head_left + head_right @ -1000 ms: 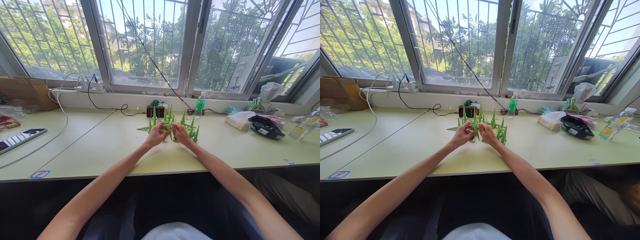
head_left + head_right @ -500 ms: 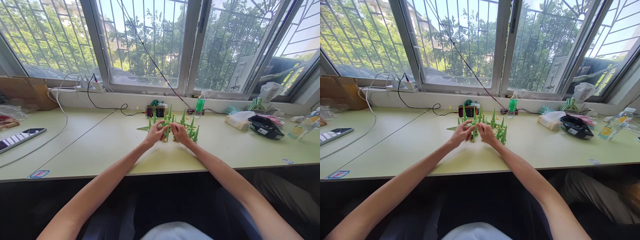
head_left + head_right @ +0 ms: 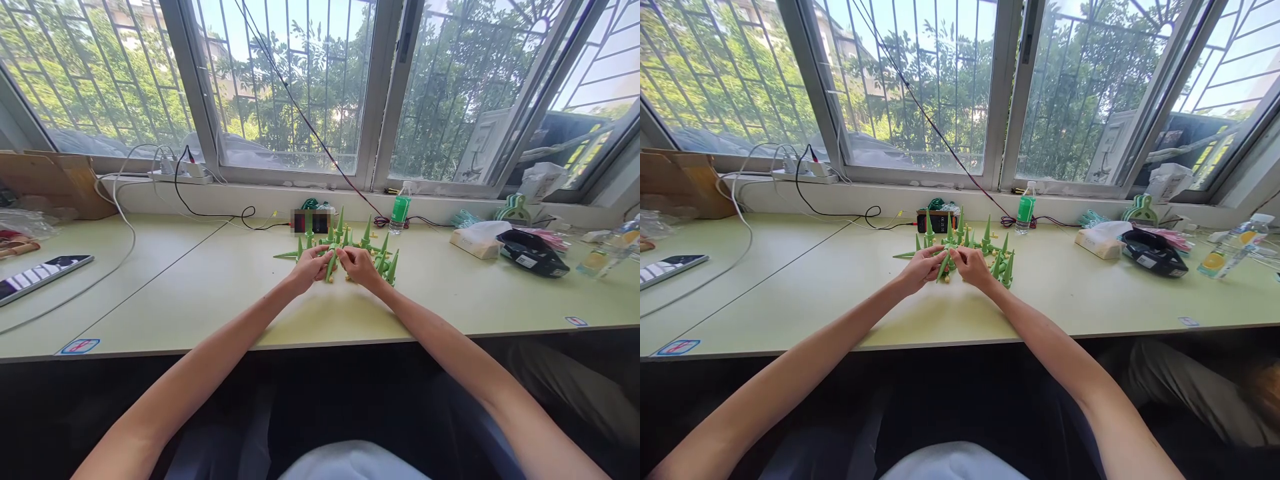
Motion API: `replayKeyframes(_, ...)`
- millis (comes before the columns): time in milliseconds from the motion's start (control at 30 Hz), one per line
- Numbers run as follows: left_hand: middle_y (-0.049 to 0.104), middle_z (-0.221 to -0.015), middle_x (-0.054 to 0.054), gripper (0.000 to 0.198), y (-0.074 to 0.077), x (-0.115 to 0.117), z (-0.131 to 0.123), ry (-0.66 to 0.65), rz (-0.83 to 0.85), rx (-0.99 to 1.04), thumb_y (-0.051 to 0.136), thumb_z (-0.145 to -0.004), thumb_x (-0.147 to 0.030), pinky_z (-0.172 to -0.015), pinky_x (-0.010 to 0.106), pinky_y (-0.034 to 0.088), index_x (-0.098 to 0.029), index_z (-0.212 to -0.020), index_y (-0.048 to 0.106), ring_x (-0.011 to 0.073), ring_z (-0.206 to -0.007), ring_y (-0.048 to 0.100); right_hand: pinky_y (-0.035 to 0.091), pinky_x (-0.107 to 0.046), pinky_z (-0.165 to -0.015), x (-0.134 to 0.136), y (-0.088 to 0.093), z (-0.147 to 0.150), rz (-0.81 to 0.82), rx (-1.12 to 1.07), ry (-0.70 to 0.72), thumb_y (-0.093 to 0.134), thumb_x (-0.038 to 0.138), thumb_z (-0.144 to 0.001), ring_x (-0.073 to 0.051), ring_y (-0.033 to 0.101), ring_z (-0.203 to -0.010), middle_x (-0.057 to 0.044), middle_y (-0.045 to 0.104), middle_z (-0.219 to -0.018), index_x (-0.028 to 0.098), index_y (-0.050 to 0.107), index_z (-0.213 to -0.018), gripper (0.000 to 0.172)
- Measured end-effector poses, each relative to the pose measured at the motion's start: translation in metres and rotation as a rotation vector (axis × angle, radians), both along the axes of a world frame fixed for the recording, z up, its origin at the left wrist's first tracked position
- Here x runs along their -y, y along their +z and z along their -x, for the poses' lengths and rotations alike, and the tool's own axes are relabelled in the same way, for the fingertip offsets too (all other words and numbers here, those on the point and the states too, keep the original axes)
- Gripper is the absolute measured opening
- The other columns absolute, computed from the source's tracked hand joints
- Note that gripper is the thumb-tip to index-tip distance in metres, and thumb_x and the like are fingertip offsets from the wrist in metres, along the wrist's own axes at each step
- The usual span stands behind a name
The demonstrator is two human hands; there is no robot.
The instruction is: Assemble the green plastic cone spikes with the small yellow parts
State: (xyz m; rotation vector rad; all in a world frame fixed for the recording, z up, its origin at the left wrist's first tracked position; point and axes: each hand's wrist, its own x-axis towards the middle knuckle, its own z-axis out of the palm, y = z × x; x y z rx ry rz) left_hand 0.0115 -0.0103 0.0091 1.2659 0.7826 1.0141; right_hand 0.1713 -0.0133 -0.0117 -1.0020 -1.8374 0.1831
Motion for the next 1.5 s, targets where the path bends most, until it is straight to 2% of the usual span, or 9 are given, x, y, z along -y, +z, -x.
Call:
replayKeyframes(200, 0.053, -0.049, -0.004, 0.043, 0.0028, 0.0025, 0.0009, 0.016, 0.046, 0.023, 0.074, -0.077, -0.030, -0.033, 0.016, 0.013, -0.016, -0.113, 0.056, 0.0052, -0.033, 0.041, 0.025, -0.026, -0.052, -0.0001, -0.0001, 0.0008, -0.015, 0.008, -0.005, 0.037, 0.052, -0.094, -0.010, 0.028, -0.050, 0.004, 0.034, -0.052, 0.020, 0.034, -0.057, 0.050)
replayKeyframes(400, 0.035, -0.038, -0.009, 0.043, 0.0013, 0.0009, 0.0026, -0.009, 0.060, 0.093, 0.077, -0.072, -0.026, -0.032, 0.014, 0.017, -0.015, -0.110, 0.061, 0.0097, -0.041, 0.050, 0.024, -0.026, -0.052, -0.0003, -0.0001, 0.0013, -0.024, 0.017, -0.010, 0.036, 0.052, -0.094, -0.009, 0.027, -0.051, 0.004, 0.033, -0.052, 0.020, 0.033, -0.057, 0.050)
replayKeyframes(533, 0.045, -0.044, -0.006, 0.034, 0.0018, -0.0004, 0.0029, -0.022, 0.083, 0.118, 0.071, -0.076, -0.017, -0.031, 0.014, 0.017, -0.014, -0.108, 0.062, 0.0088, -0.042, 0.051, 0.024, -0.026, -0.052, 0.0001, -0.0001, 0.0016, -0.031, 0.012, -0.002, 0.037, 0.050, -0.094, -0.009, 0.028, -0.051, 0.004, 0.032, -0.052, 0.019, 0.033, -0.057, 0.049)
replayKeyframes(667, 0.052, -0.049, -0.003, 0.025, 0.0042, 0.0008, 0.0033, -0.031, 0.098, 0.091, 0.060, -0.083, -0.013, -0.029, 0.016, 0.015, -0.013, -0.108, 0.061, 0.0043, -0.031, 0.039, 0.024, -0.026, -0.052, 0.0005, -0.0001, 0.0019, -0.020, 0.015, -0.004, 0.036, 0.050, -0.094, -0.009, 0.028, -0.051, 0.004, 0.034, -0.052, 0.019, 0.034, -0.056, 0.049)
replayKeyframes(833, 0.054, -0.051, -0.002, 0.025, 0.0060, 0.0025, 0.0039, -0.044, 0.103, 0.086, 0.055, -0.085, -0.011, -0.029, 0.015, 0.014, -0.012, -0.109, 0.061, 0.0006, -0.026, 0.026, 0.025, -0.026, -0.052, 0.0007, 0.0006, 0.0025, -0.010, 0.027, -0.015, 0.035, 0.051, -0.094, -0.009, 0.029, -0.051, 0.003, 0.036, -0.051, 0.019, 0.034, -0.056, 0.050)
replayKeyframes(1033, 0.054, -0.051, -0.002, 0.028, 0.0041, -0.0002, 0.0058, -0.059, 0.109, 0.106, 0.058, -0.083, -0.012, -0.029, 0.014, 0.014, -0.013, -0.110, 0.063, -0.0002, -0.027, 0.026, 0.025, -0.026, -0.052, -0.0002, 0.0002, 0.0031, -0.017, 0.028, -0.026, 0.035, 0.053, -0.094, -0.009, 0.028, -0.050, 0.003, 0.034, -0.051, 0.019, 0.034, -0.056, 0.051)
replayKeyframes(1333, 0.055, -0.049, -0.001, 0.019, 0.0022, -0.0019, 0.0075, -0.057, 0.131, 0.104, 0.059, -0.083, -0.015, -0.031, 0.013, 0.017, -0.012, -0.100, 0.066, -0.0007, -0.028, 0.026, 0.023, -0.026, -0.051, -0.0019, -0.0017, 0.0034, -0.031, 0.038, -0.034, 0.034, 0.051, -0.094, -0.009, 0.026, -0.051, 0.004, 0.030, -0.052, 0.019, 0.031, -0.056, 0.050)
replayKeyframes(1500, 0.058, -0.052, 0.001, 0.020, 0.0037, -0.0010, 0.0069, -0.062, 0.156, 0.089, 0.058, -0.083, -0.013, -0.031, 0.015, 0.013, -0.011, -0.100, 0.067, -0.0011, -0.027, 0.022, 0.021, -0.026, -0.050, -0.0033, -0.0039, 0.0027, -0.033, 0.055, -0.040, 0.032, 0.052, -0.095, -0.009, 0.025, -0.051, 0.004, 0.029, -0.051, 0.019, 0.030, -0.056, 0.051)
